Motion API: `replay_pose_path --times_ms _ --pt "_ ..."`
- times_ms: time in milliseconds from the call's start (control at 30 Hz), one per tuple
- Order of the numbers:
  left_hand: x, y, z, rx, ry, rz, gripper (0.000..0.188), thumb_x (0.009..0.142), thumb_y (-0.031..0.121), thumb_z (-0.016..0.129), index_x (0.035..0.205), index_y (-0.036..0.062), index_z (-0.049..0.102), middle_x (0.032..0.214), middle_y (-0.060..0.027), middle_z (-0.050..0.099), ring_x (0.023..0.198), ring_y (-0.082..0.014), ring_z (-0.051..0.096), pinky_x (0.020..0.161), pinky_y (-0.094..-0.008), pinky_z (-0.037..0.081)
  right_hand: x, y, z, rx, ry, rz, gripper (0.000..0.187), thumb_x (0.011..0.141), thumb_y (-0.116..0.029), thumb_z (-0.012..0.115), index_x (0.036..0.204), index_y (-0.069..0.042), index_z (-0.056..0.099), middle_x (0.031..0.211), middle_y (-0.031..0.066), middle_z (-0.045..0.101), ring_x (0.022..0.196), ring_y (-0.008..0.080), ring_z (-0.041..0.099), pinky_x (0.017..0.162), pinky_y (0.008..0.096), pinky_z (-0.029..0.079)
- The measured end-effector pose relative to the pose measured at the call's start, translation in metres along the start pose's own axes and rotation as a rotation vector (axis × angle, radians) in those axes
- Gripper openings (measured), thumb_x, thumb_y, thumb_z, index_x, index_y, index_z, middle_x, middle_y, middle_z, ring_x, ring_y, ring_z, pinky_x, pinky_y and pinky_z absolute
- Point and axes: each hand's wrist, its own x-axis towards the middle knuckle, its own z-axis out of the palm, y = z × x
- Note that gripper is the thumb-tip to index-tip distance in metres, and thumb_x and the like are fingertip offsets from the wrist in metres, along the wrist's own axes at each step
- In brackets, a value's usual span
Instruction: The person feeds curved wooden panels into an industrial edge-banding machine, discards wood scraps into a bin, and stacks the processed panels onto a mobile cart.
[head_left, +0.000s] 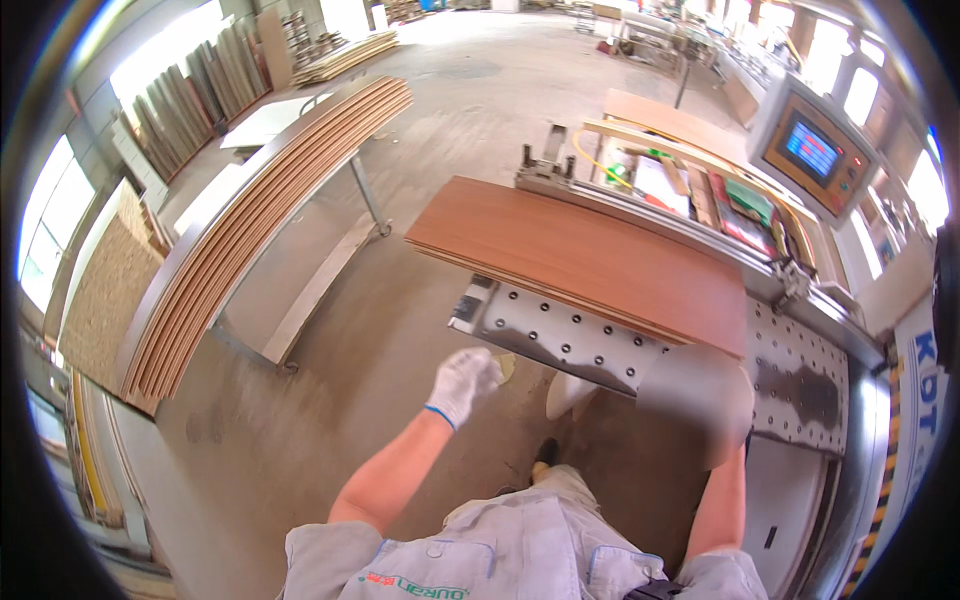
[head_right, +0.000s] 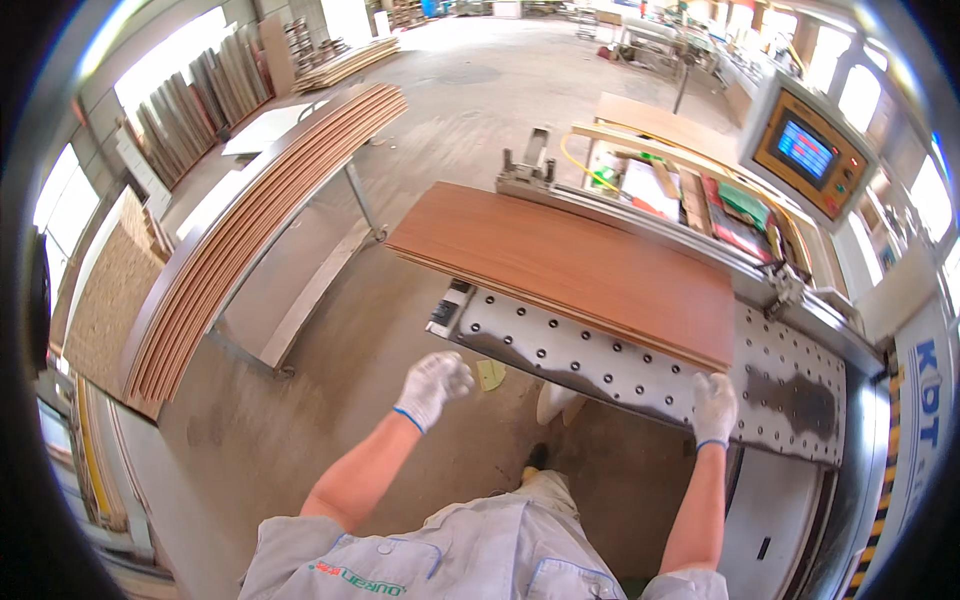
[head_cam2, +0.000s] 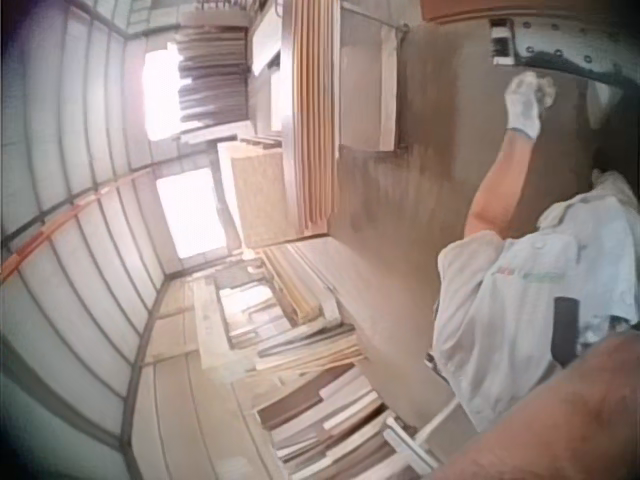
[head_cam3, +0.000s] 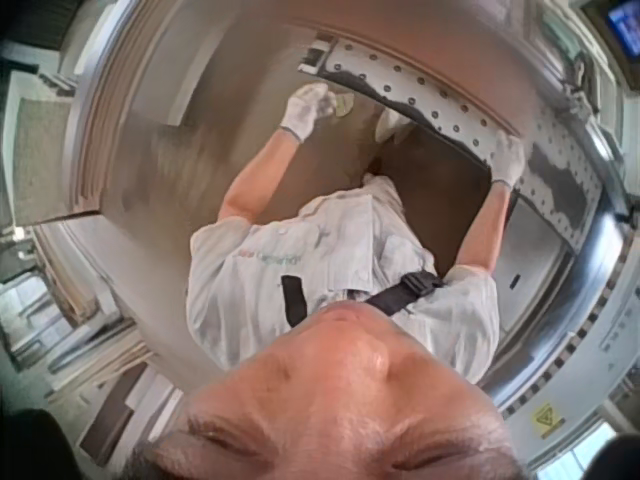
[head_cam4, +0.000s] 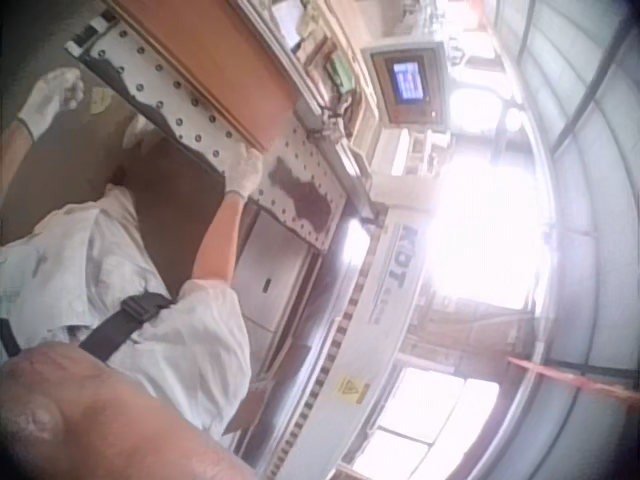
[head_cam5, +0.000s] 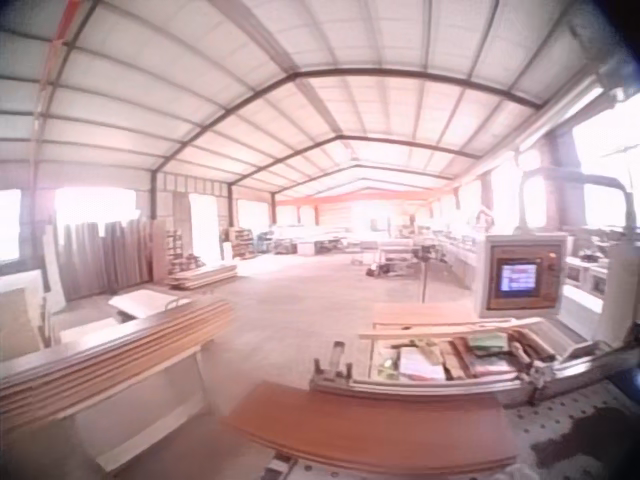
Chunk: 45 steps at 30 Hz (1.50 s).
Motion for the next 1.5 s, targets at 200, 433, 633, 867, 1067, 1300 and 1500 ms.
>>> replay_pose_path --times_ms 200,433,633,867,1067,1300,1500 --pt "0.134 0.115 -0.091 0.371 0.257 0.572 0.032 0.095 0.019 0.075 0.118 -0.0015 0.069 0.100 -0.0109 0.076 0.084 -0.0165 0.070 0.075 -0.0313 0.056 0.130 -0.065 0.025 -0.489 -0.092 0.300 0.084 0.083 -0.057 0.081 0.130 0.011 0.063 0.127 0.0316 0.069 0.122 0.0434 0.067 0.106 0.0483 0.052" --pt "0.293 0.217 -0.125 1.197 0.531 0.322 0.075 0.097 0.052 0.069 0.144 -0.0050 0.059 0.147 -0.0279 0.062 0.137 -0.0389 0.060 0.118 -0.0444 0.045 0.154 0.008 0.052 -0.093 0.009 0.322 0.057 0.084 -0.045 0.087 0.093 0.007 0.066 0.081 0.0143 0.070 0.072 0.0237 0.065 0.071 0.0405 0.053" --pt "0.356 0.207 -0.103 0.784 0.093 0.020 0.063 0.103 0.050 0.063 0.125 -0.0093 0.070 0.115 -0.0140 0.076 0.105 -0.0215 0.068 0.096 -0.0384 0.052 0.171 0.015 0.033 -0.027 -0.017 0.459 0.045 0.085 -0.038 0.088 0.094 0.003 0.072 0.082 0.0055 0.069 0.073 0.0152 0.057 0.070 0.0342 0.049" --pt "0.332 0.235 -0.060 0.775 0.020 -0.156 0.065 0.104 0.053 0.062 0.132 -0.0056 0.070 0.127 -0.0148 0.074 0.116 -0.0230 0.067 0.105 -0.0372 0.050 0.183 0.041 0.018 0.109 -0.026 0.605 0.041 0.089 -0.037 0.086 0.099 0.002 0.077 0.090 0.0013 0.069 0.082 0.0120 0.056 0.075 0.0329 0.049" --pt "0.344 0.240 -0.074 1.165 0.000 -0.121 0.098 0.100 0.079 0.044 0.138 -0.0084 0.065 0.141 -0.0288 0.066 0.141 -0.0404 0.056 0.117 -0.0444 0.039 0.150 0.088 0.036 0.148 0.073 0.371 0.047 0.095 -0.039 0.080 0.063 -0.007 0.066 0.058 0.0004 0.054 0.057 0.0143 0.046 0.057 0.0386 0.039" --pt "0.257 0.254 -0.229 0.992 0.117 -0.206 0.095 0.094 0.084 0.050 0.104 -0.0071 0.074 0.086 -0.0124 0.063 0.081 -0.0257 0.055 0.079 -0.0405 0.047 0.065 -0.062 0.043 0.077 -0.367 0.675 0.089 0.096 -0.052 0.075 0.162 -0.004 0.041 0.159 0.0111 0.052 0.138 0.0337 0.053 0.118 0.0524 0.043" --pt "0.228 0.268 -0.384 0.886 0.219 -0.158 0.090 0.093 0.081 0.056 0.096 -0.0065 0.075 0.076 -0.0077 0.060 0.072 -0.0217 0.053 0.074 -0.0405 0.047 0.028 -0.205 0.120 0.153 -0.318 0.609 0.073 0.097 -0.047 0.075 0.150 -0.002 0.052 0.143 0.0098 0.060 0.124 0.0284 0.058 0.108 0.0464 0.047"
